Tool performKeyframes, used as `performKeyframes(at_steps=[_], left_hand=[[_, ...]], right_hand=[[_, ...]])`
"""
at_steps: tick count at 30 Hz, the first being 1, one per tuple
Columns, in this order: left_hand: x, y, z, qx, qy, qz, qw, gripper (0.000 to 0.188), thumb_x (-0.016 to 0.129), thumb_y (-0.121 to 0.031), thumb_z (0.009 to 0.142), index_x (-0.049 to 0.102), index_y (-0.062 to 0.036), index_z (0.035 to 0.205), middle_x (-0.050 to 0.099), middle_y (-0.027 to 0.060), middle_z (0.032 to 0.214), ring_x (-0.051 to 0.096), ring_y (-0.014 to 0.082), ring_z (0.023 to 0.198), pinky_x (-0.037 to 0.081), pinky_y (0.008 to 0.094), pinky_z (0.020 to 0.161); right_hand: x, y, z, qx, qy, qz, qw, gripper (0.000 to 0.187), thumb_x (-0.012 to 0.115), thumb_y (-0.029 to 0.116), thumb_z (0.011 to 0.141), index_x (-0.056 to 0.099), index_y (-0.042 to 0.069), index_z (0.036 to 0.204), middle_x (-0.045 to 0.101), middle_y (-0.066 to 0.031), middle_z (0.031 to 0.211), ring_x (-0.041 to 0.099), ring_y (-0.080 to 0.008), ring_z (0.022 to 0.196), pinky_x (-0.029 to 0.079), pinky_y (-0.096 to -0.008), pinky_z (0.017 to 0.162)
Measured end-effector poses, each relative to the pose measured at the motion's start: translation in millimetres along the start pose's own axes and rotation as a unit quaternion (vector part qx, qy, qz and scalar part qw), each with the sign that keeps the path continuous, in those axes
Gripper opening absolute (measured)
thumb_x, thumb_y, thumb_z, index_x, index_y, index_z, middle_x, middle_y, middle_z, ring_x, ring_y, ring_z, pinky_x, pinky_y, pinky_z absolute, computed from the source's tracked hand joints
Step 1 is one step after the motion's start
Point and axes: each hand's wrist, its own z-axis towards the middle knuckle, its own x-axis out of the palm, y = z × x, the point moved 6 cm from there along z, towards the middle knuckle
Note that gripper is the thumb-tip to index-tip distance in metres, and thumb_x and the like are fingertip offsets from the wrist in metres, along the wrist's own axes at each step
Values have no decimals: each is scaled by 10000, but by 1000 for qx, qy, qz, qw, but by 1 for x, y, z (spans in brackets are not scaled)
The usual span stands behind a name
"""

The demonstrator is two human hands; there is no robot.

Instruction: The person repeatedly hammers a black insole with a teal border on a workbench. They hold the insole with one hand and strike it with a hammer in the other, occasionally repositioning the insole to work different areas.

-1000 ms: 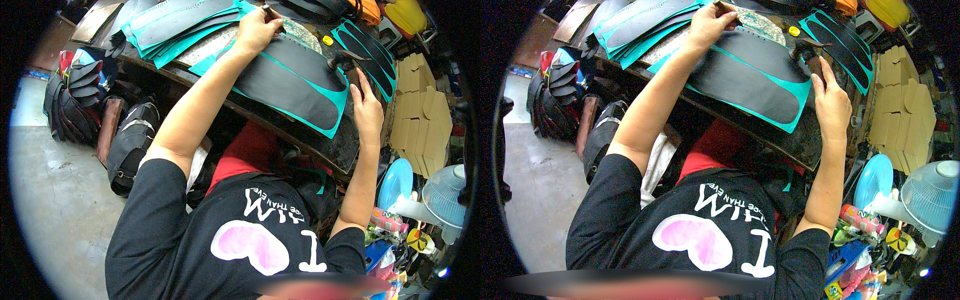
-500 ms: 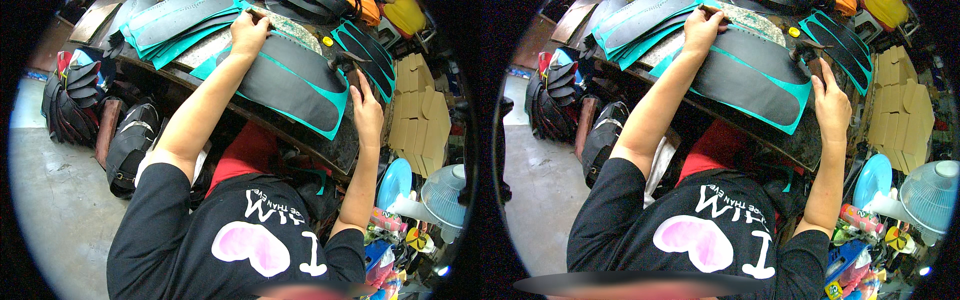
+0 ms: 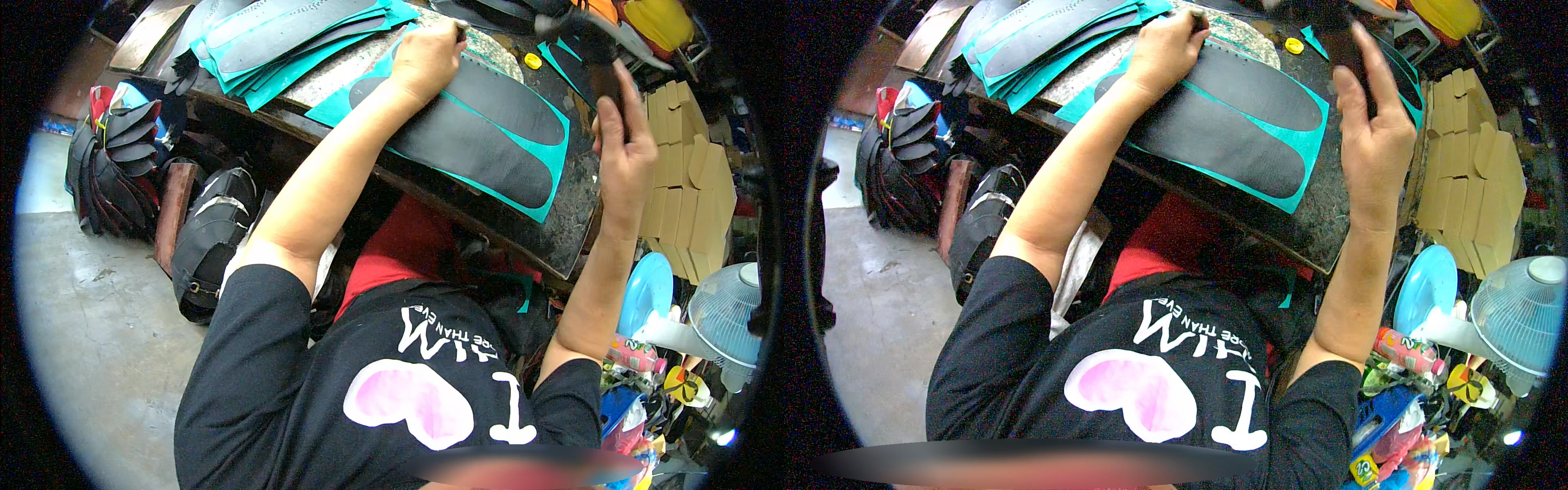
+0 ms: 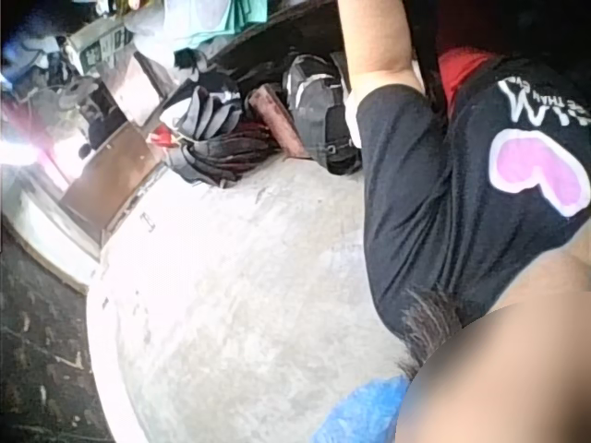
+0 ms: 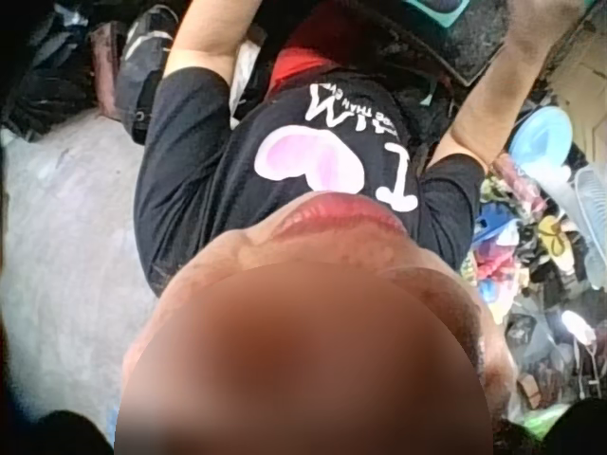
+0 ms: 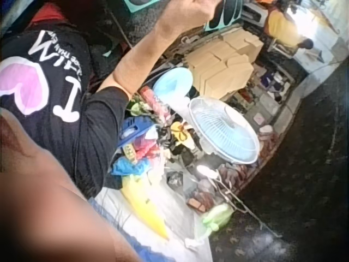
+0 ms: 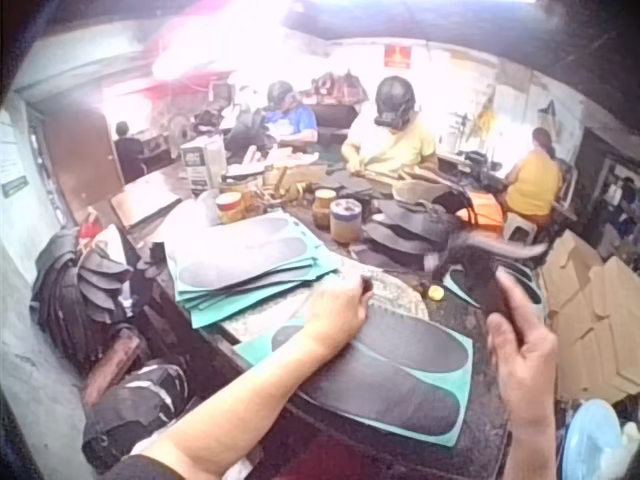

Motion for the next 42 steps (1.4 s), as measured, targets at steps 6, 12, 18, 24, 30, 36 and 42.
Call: performKeyframes(at_steps=[6,12,18,24,30,36,42], left_hand=[[2,-6,1,20,-12,43,999,184,635,-190,892,608,-39,994,678,196,814,679,361,737,546,433,664],[12,47,-5,-247,-75,-436,862,120,629,-77,904,625,33,951,709,120,834,704,166,721,591,301,634],[13,47,-3,-220,-83,-340,911,150,683,-139,821,674,-6,889,720,117,784,708,218,704,557,338,707],[14,47,-3,-190,-67,-276,940,175,698,-185,807,694,-23,873,720,134,801,712,248,733,554,355,716],[6,30,2,-105,-60,-149,981,199,720,-220,805,681,-36,867,707,161,805,698,339,771,549,414,735],[4,-14,1,79,-20,0,997,198,679,-219,870,614,-49,947,694,164,824,680,369,754,541,451,697],[17,40,-3,-241,-46,-400,883,198,681,-169,859,664,18,919,723,154,821,721,200,662,572,329,623]], right_hand=[[49,20,9,-99,29,-110,989,405,611,345,954,577,269,1350,687,-181,1096,689,-341,936,541,-394,786],[34,-52,-24,73,55,-138,986,423,580,434,954,566,315,1360,695,-175,844,670,-343,704,500,-426,652],[10,-62,-43,147,59,-159,975,434,615,356,962,558,293,1388,600,-44,716,507,-124,600,448,-298,594],[12,-50,-38,114,57,-135,983,430,632,299,966,569,257,1389,569,13,714,453,-47,604,429,-242,576],[-8,15,-7,-55,-16,-1,998,404,623,197,975,582,202,1377,628,15,793,503,-25,627,430,-182,570],[29,45,9,-179,-55,14,982,397,619,225,965,581,211,1360,665,-90,938,600,-203,779,497,-295,655],[45,-33,3,20,38,-103,994,413,621,436,937,613,269,1315,687,-161,792,633,-279,630,503,-380,622]])
